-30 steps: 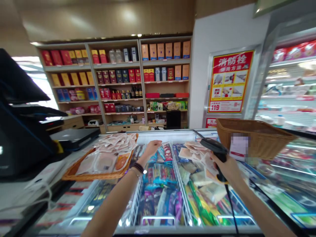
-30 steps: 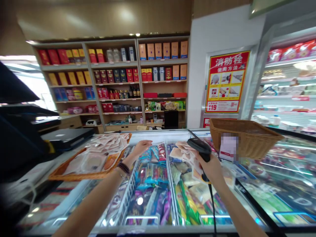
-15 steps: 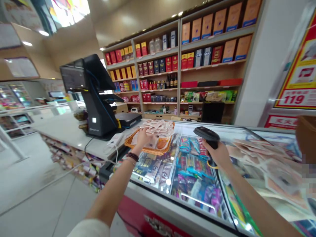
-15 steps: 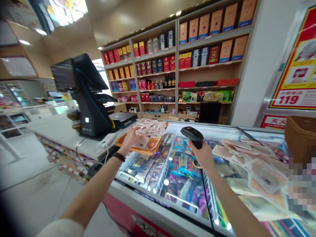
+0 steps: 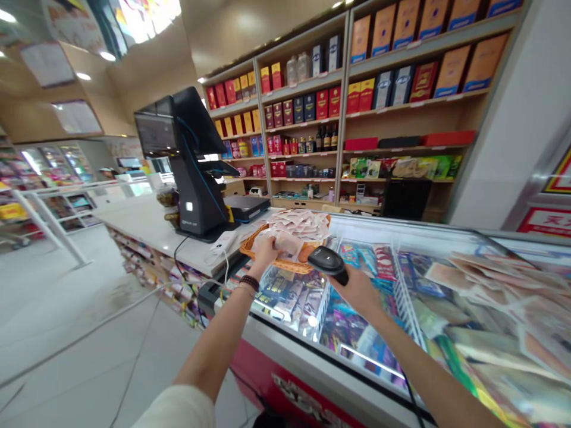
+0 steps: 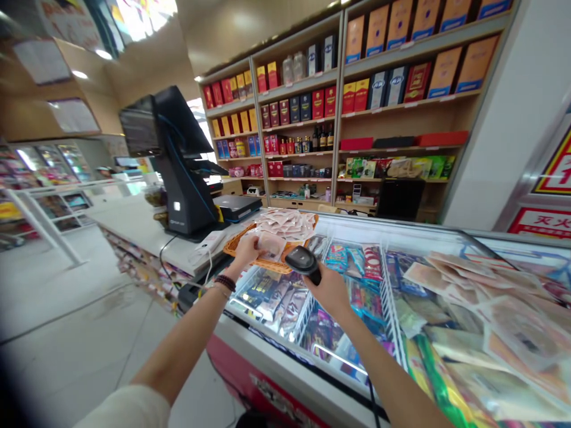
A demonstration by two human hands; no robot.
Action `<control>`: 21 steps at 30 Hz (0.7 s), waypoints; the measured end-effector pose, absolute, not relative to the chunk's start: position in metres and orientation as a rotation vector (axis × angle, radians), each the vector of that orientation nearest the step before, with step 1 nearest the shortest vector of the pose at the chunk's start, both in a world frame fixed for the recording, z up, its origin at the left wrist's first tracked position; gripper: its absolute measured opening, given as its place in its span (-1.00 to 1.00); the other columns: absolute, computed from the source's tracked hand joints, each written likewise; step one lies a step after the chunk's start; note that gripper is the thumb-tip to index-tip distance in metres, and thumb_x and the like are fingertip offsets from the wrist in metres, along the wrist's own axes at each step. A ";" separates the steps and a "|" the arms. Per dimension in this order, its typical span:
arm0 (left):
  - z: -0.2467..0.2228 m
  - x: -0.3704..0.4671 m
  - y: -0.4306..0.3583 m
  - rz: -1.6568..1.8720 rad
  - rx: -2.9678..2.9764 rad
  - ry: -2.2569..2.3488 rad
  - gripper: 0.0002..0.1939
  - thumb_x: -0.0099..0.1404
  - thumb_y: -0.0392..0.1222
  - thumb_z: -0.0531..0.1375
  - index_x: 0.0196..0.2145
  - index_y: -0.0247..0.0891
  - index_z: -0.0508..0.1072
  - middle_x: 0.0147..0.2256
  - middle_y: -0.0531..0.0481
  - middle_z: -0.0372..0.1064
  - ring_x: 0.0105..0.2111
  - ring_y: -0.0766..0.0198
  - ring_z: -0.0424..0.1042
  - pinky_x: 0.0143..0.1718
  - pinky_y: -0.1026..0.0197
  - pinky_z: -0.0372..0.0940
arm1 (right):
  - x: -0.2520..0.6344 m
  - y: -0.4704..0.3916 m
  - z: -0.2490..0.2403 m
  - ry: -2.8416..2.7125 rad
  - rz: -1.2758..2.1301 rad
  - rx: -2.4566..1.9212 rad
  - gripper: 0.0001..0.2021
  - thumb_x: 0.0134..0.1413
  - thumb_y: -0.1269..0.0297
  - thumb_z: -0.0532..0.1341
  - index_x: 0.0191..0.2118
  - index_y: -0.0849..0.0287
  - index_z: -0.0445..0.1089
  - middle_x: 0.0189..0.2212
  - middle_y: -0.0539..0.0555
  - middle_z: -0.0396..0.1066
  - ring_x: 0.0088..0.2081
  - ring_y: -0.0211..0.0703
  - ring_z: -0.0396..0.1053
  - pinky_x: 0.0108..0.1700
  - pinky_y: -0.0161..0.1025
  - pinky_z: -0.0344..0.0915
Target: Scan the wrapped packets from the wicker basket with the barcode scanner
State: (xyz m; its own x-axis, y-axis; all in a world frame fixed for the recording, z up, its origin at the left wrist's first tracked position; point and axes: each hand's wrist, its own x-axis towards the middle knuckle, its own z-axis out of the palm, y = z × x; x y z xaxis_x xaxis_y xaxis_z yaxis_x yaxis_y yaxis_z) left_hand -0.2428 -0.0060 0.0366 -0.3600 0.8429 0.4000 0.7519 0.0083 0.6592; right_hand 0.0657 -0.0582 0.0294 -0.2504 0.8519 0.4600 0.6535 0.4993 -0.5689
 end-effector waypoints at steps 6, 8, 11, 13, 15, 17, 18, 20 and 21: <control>0.037 -0.243 -0.006 1.350 1.595 2.098 -0.76 0.13 -0.05 0.42 -0.32 -0.21 0.54 -0.41 -0.04 0.56 -0.32 0.09 0.54 -0.26 0.19 0.31 | 0.063 -0.062 0.027 -2.080 0.268 -1.246 -0.69 0.19 0.15 0.26 -0.03 0.15 0.57 -0.20 0.21 0.67 -0.17 0.17 0.62 -0.24 -0.19 0.36; 0.036 -0.244 -0.005 1.418 1.528 2.024 -0.72 0.15 0.00 0.41 -0.28 -0.23 0.56 -0.43 -0.03 0.56 -0.36 0.13 0.54 -0.29 0.21 0.32 | 0.062 -0.062 0.025 -2.106 0.258 -1.264 -0.69 0.19 0.16 0.26 -0.02 0.16 0.56 -0.18 0.21 0.67 -0.15 0.18 0.62 -0.22 -0.19 0.36; 0.034 -0.246 -0.003 1.498 1.493 1.916 -0.64 0.15 0.08 0.41 -0.24 -0.25 0.56 -0.46 -0.03 0.56 -0.39 0.17 0.54 -0.30 0.24 0.33 | 0.061 -0.062 0.023 -2.116 0.243 -1.266 -0.71 0.18 0.16 0.27 -0.05 0.15 0.56 -0.19 0.19 0.67 -0.16 0.16 0.62 -0.23 -0.20 0.36; 0.032 -0.246 -0.003 1.519 1.495 1.886 -0.60 0.13 0.11 0.42 -0.24 -0.26 0.56 -0.47 -0.02 0.55 -0.39 0.18 0.54 -0.32 0.25 0.33 | 0.061 -0.061 0.023 -2.101 0.243 -1.254 -0.71 0.17 0.16 0.26 -0.05 0.15 0.56 -0.21 0.19 0.67 -0.18 0.15 0.62 -0.24 -0.20 0.36; 0.032 -0.246 -0.005 1.520 1.507 1.889 -0.59 0.12 0.12 0.42 -0.25 -0.26 0.56 -0.48 -0.02 0.55 -0.39 0.17 0.54 -0.33 0.26 0.33 | 0.062 -0.060 0.023 -2.076 0.247 -1.241 -0.71 0.18 0.15 0.26 -0.06 0.15 0.56 -0.24 0.20 0.67 -0.19 0.16 0.62 -0.25 -0.19 0.36; 0.032 -0.245 -0.007 1.512 1.516 1.901 -0.59 0.12 0.13 0.41 -0.27 -0.25 0.56 -0.48 -0.01 0.55 -0.39 0.17 0.54 -0.34 0.26 0.32 | 0.063 -0.060 0.023 -2.049 0.250 -1.239 -0.71 0.17 0.12 0.26 -0.09 0.14 0.57 -0.26 0.20 0.66 -0.20 0.19 0.61 -0.27 -0.18 0.36; 0.033 -0.244 -0.008 1.509 1.518 1.904 -0.60 0.12 0.14 0.41 -0.27 -0.25 0.56 -0.48 -0.01 0.55 -0.40 0.18 0.54 -0.35 0.26 0.32 | 0.063 -0.060 0.024 -2.036 0.253 -1.242 -0.71 0.17 0.11 0.25 -0.09 0.14 0.57 -0.27 0.21 0.66 -0.20 0.19 0.61 -0.28 -0.18 0.36; 0.034 -0.243 -0.009 1.507 1.519 1.905 -0.59 0.12 0.15 0.40 -0.28 -0.25 0.55 -0.48 -0.01 0.55 -0.40 0.19 0.53 -0.36 0.27 0.31 | 0.064 -0.060 0.024 -2.016 0.259 -1.247 -0.70 0.16 0.10 0.25 -0.10 0.14 0.57 -0.28 0.22 0.66 -0.21 0.20 0.61 -0.29 -0.18 0.36; 0.034 -0.243 -0.010 1.506 1.520 1.905 -0.59 0.12 0.15 0.40 -0.29 -0.25 0.55 -0.48 0.00 0.54 -0.41 0.19 0.52 -0.37 0.27 0.30 | 0.064 -0.060 0.025 -2.011 0.263 -1.245 -0.70 0.16 0.10 0.24 -0.11 0.14 0.57 -0.28 0.22 0.66 -0.21 0.20 0.61 -0.29 -0.18 0.36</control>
State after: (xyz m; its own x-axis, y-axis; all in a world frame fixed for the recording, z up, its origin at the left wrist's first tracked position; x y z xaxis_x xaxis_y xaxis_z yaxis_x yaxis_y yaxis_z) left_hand -0.2427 -0.0097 0.0341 -0.4097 0.8358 0.3655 0.5485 -0.0944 0.8308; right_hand 0.0640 -0.0601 0.0247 -0.2523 0.8382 0.4835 0.6854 0.5075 -0.5221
